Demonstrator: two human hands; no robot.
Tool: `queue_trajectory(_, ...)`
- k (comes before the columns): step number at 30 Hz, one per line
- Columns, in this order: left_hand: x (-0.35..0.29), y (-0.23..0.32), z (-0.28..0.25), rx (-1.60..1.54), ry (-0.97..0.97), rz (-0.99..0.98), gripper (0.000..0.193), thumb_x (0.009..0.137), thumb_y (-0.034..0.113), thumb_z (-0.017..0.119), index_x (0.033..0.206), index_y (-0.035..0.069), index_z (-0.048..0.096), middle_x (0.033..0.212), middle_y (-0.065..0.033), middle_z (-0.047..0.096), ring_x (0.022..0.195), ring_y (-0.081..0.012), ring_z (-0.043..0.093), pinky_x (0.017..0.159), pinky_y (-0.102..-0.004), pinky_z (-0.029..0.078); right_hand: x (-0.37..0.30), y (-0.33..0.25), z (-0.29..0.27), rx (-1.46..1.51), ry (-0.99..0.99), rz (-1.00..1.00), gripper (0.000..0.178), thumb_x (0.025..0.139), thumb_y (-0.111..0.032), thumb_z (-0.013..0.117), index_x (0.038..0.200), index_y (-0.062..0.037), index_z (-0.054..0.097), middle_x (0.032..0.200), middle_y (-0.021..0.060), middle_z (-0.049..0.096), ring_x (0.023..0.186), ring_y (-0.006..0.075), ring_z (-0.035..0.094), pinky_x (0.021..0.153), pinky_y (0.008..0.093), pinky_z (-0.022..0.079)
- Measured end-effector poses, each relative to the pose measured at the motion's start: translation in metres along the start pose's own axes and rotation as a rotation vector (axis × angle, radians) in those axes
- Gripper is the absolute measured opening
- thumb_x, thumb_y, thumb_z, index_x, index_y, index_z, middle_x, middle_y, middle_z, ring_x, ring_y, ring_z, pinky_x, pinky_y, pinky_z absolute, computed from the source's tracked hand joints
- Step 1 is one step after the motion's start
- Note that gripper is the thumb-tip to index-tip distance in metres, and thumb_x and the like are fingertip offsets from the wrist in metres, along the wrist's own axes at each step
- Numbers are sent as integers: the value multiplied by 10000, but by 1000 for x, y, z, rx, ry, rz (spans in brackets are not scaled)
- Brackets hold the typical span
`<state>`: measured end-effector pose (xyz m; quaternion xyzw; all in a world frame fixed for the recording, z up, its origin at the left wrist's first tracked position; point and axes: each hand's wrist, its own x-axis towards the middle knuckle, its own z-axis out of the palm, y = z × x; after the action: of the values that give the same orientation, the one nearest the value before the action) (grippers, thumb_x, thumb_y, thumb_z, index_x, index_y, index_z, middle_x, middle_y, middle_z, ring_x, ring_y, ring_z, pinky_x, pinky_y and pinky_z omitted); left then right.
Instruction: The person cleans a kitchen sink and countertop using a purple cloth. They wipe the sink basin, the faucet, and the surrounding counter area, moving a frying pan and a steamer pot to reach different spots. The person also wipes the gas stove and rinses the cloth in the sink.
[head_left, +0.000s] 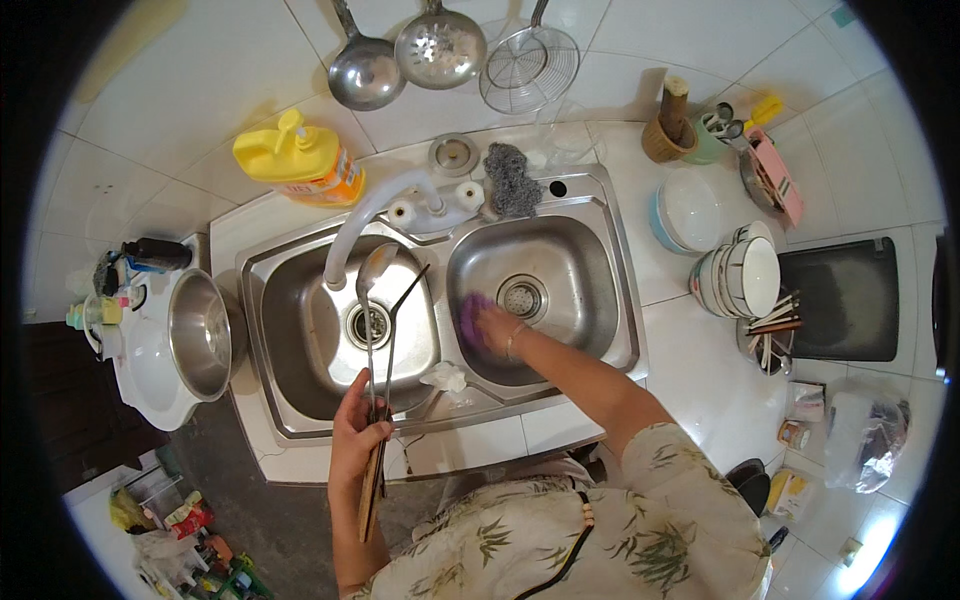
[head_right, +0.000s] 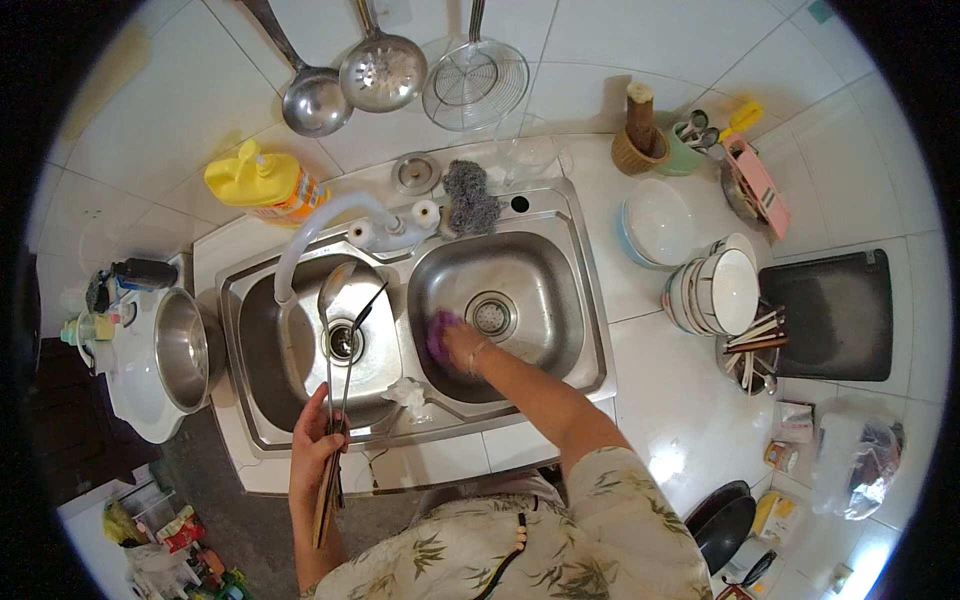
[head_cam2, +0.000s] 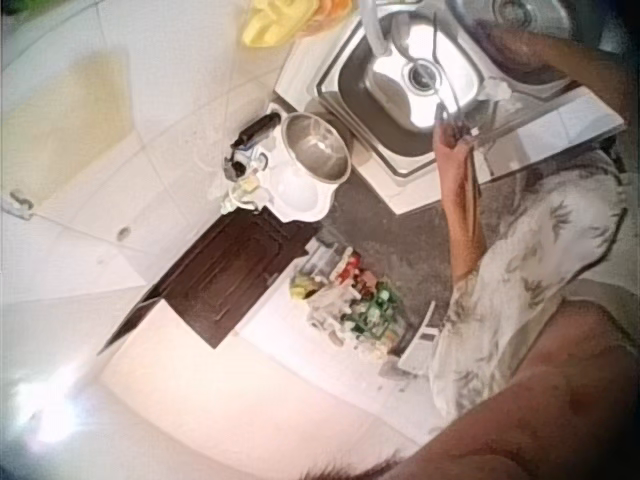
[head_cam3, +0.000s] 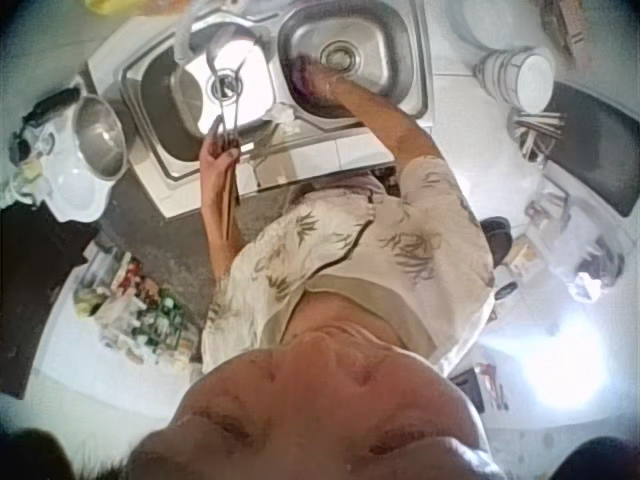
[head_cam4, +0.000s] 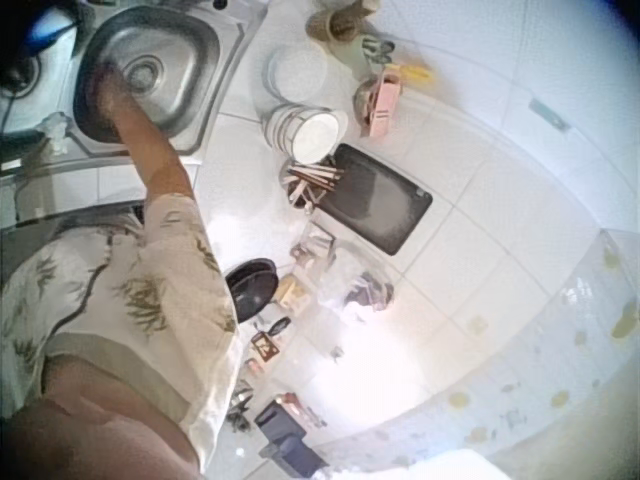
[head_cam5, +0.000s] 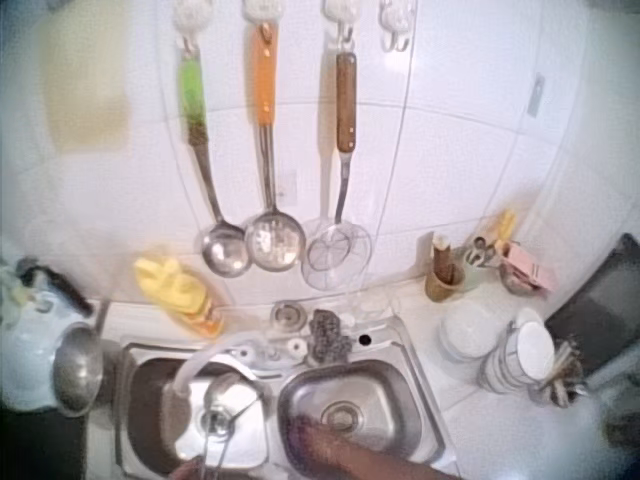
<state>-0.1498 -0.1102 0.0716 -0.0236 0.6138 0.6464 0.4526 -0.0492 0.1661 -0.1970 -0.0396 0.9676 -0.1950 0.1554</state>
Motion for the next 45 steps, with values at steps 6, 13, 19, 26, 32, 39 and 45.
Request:
queue_trajectory(6,10,2,8,-36,10,17,811,676,-76,586,1428,59,313,876,-53,526,785,-127,534,614,-227,453,-72,16,-69,251,-229,145,257,808,-233,560,993,-65,624,928,184,639,961,352,591,848,445,468)
queue_trajectory(13,12,-8,6,-40,20,-15,837,655,-85,586,1431,74,316,914,-46,507,770,-129,526,624,-240,458,1,42,-72,-203,410,211,434,803,-211,538,1232,-142,529,1192,115,564,1141,310,502,1027,447,326)
queue_trajectory(19,3,-1,11,-83,18,13,850,633,-98,579,1426,73,328,918,-42,506,796,-137,536,648,-238,463,-8,105,-59,-418,50,208,463,863,-216,450,1320,-137,452,1336,102,470,1268,283,388,1118,459,171)
queue_trajectory(26,-5,-2,5,-104,-59,12,833,647,-93,594,1421,73,338,931,-47,521,838,-136,535,677,-231,463,-79,94,-53,-413,-315,647,427,912,-224,395,1315,-101,464,1382,131,431,1324,322,331,1092,521,175)
queue_trajectory(32,-23,-7,-16,-67,-86,14,825,648,-89,604,1415,82,353,930,-26,524,814,-108,508,684,-233,445,-87,34,-24,-54,-647,675,384,857,-157,503,1232,-97,558,1337,133,496,1260,342,427,994,528,339)
queue_trajectory(39,-48,-15,-37,-38,-57,-68,823,650,-79,611,1414,104,363,936,-26,531,780,-107,517,661,-220,433,-9,-27,-2,449,-551,515,330,892,-205,419,1111,-64,621,1129,141,623,980,255,629,747,450,498)
queue_trajectory(45,-60,-12,-53,-61,-29,8,804,662,-93,591,1412,74,354,893,-40,531,786,-117,534,605,-228,451,-7,-65,-75,1840,135,856,318,910,-256,447,1094,-46,599,1042,120,660,887,239,649,732,400,529)
